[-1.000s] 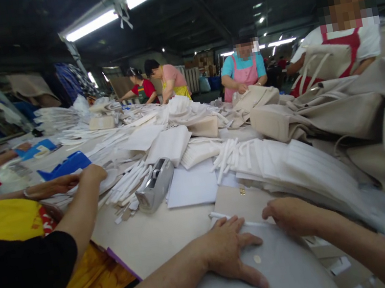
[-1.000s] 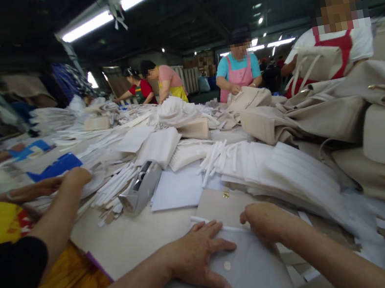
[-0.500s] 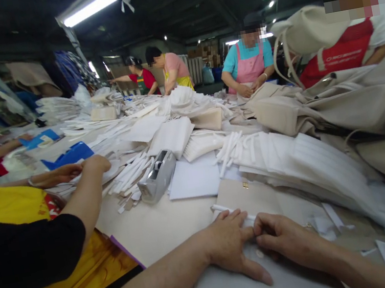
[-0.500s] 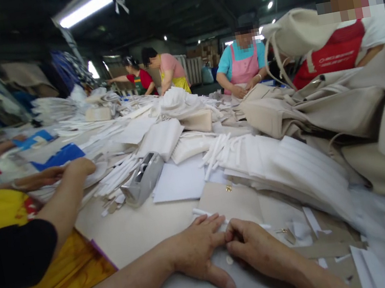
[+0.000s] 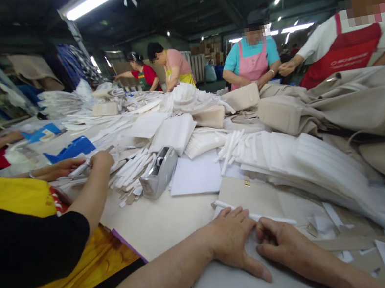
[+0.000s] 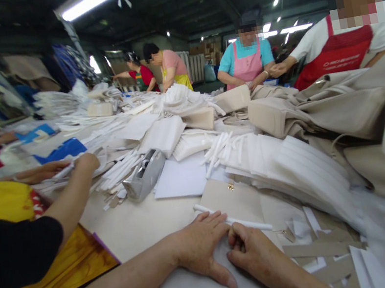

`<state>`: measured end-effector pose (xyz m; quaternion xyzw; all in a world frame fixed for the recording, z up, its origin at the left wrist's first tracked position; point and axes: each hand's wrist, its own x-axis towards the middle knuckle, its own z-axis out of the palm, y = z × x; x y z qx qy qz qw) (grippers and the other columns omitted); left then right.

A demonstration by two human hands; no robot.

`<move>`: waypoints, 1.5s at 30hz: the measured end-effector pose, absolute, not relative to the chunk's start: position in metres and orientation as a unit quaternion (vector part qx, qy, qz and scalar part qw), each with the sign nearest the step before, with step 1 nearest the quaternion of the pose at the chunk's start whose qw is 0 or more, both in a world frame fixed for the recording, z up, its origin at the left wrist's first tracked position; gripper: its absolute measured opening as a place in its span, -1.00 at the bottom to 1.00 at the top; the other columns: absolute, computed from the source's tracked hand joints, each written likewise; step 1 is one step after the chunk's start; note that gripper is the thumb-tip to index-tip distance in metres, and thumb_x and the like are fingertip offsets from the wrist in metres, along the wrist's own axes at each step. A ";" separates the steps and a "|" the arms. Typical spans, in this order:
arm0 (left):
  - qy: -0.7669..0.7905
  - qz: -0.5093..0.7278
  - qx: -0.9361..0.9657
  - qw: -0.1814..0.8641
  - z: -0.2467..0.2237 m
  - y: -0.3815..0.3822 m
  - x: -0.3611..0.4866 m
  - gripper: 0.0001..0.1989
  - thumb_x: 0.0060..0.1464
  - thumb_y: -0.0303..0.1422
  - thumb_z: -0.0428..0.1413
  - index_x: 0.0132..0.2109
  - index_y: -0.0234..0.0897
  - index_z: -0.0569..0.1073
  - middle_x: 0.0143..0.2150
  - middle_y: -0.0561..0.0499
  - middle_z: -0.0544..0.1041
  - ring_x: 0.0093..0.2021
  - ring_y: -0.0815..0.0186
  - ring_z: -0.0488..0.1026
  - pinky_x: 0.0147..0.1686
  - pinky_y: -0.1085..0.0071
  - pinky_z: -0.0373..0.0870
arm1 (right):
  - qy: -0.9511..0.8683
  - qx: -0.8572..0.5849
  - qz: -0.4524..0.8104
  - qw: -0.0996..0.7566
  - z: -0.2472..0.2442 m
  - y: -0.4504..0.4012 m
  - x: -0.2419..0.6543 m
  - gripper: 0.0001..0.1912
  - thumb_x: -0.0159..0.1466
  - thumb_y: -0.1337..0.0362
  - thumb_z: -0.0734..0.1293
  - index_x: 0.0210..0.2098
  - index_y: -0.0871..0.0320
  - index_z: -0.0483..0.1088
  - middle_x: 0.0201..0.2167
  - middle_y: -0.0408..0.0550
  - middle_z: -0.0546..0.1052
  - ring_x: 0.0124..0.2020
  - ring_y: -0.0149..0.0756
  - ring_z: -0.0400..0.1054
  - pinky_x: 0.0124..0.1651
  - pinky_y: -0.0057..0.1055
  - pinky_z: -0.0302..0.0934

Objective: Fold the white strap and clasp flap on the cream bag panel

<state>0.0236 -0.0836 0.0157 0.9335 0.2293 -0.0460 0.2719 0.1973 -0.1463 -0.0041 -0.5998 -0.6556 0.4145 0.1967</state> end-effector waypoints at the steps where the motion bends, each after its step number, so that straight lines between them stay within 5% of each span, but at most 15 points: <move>1: 0.229 -0.040 0.935 0.268 0.015 -0.084 0.024 -0.04 -0.27 0.29 0.00 0.12 -0.36 0.23 0.28 -0.39 0.05 0.30 -0.07 -0.09 0.22 -0.04 -0.22 | -0.658 -0.600 0.411 0.195 -0.003 -0.147 0.197 -0.88 -0.01 0.40 0.22 -0.48 0.10 0.16 -0.62 -0.30 0.28 -0.55 -0.44 0.16 -0.48 -0.51 0.00; 30: 0.229 -0.044 0.945 0.232 0.012 -0.086 0.025 -0.12 -0.26 0.27 0.01 0.03 -0.36 0.28 0.29 -0.34 0.05 0.30 -0.06 -0.08 0.22 -0.03 -0.19 | -0.710 -0.579 0.356 0.182 -0.011 -0.148 0.195 -0.92 0.07 0.42 0.15 -0.47 0.10 0.17 -0.55 -0.24 0.34 -0.48 -0.38 0.21 -0.41 -0.48 0.04; 38: 0.233 -0.045 0.938 0.251 0.017 -0.087 0.024 -0.06 -0.25 0.25 0.04 0.12 -0.39 0.22 0.29 -0.35 0.04 0.31 -0.05 -0.10 0.24 -0.02 -0.20 | -0.683 -0.557 0.430 0.198 -0.001 -0.150 0.202 -0.95 0.12 0.36 0.16 -0.45 0.11 0.23 -0.56 -0.26 0.32 -0.50 -0.40 0.19 -0.40 -0.49 0.09; 45: 0.234 -0.032 0.939 0.249 0.014 -0.087 0.024 0.00 -0.29 0.27 0.03 0.17 -0.36 0.19 0.29 -0.33 0.07 0.30 -0.04 -0.05 0.22 -0.03 -0.18 | -0.760 -0.524 0.332 0.195 0.001 -0.156 0.202 -0.83 0.06 0.44 0.17 -0.49 0.10 0.35 -0.41 -0.15 0.43 -0.29 -0.33 0.31 -0.21 -0.46 0.13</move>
